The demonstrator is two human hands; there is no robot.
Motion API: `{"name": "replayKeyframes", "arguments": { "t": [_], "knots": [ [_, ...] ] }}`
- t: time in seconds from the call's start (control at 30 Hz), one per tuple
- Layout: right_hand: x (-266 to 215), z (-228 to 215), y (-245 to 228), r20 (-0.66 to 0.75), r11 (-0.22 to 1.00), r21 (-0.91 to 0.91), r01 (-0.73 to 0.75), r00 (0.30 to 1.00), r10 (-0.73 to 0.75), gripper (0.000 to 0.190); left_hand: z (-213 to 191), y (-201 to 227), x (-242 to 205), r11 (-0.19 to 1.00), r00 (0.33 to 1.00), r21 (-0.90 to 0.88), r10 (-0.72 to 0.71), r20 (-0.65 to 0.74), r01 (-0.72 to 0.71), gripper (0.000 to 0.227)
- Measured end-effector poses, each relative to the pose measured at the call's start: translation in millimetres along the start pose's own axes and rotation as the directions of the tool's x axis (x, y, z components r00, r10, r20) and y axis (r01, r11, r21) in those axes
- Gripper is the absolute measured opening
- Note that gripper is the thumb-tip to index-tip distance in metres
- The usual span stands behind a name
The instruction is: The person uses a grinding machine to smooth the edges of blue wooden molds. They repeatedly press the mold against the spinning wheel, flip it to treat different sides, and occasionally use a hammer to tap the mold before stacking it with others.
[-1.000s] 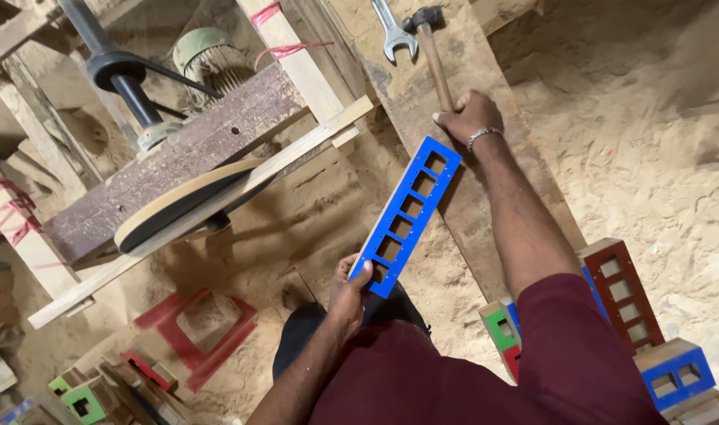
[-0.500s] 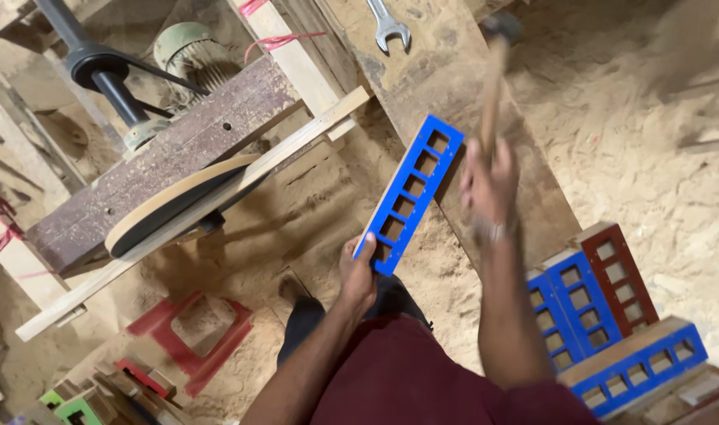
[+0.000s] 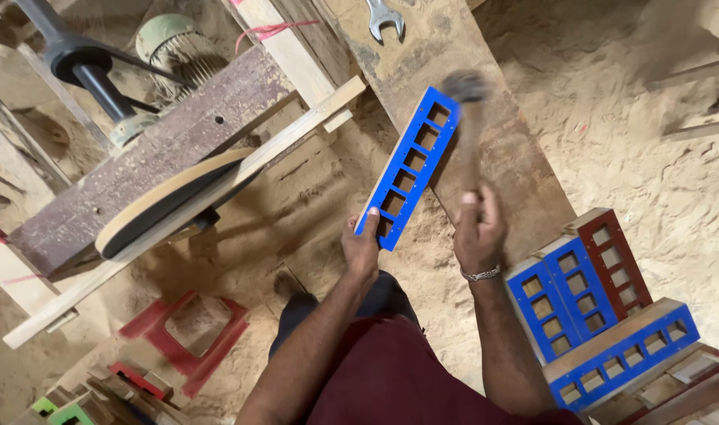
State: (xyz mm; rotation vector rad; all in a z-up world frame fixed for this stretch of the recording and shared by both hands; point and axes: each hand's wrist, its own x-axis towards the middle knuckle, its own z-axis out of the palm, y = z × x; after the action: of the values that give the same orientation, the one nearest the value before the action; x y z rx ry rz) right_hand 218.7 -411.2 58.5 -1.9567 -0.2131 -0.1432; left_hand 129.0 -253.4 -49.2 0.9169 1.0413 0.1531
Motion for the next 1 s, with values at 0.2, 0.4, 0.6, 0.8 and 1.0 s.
{"name": "replayKeyframes", "arguments": {
  "t": [0.2, 0.4, 0.6, 0.8, 1.0],
  "knots": [
    [0, 19, -20, -0.143, 0.614, -0.538, -0.578, 0.780, 0.610, 0.040, -2, -2, -1, 1.000, 1.000, 0.012, -0.019, 0.002, 0.019, 0.034],
    [8, 35, 14, -0.044, 0.907, -0.335, -0.255, 0.966, 0.255, 0.045, 0, -2, -6, 1.000, 0.999, -0.014, 0.003, 0.034, -0.003, 0.035],
    [3, 17, 18, 0.036, 0.845, -0.362, -0.394, 0.900, 0.435, 0.047, 2, -4, -9, 0.998, 0.999, -0.036, -0.042, 0.023, 0.042, 0.034],
    [2, 0, 22, -0.131, 0.974, -0.223, 0.035, 0.989, -0.065, 0.054, 1, -7, -6, 0.999, 0.999, -0.035, -0.024, 0.033, 0.025, 0.033],
    [4, 28, 17, -0.013, 0.775, -0.411, -0.480, 0.853, 0.521, 0.053, 1, -4, -7, 0.999, 0.999, -0.020, -0.040, 0.029, 0.041, 0.033]
  ]
}}
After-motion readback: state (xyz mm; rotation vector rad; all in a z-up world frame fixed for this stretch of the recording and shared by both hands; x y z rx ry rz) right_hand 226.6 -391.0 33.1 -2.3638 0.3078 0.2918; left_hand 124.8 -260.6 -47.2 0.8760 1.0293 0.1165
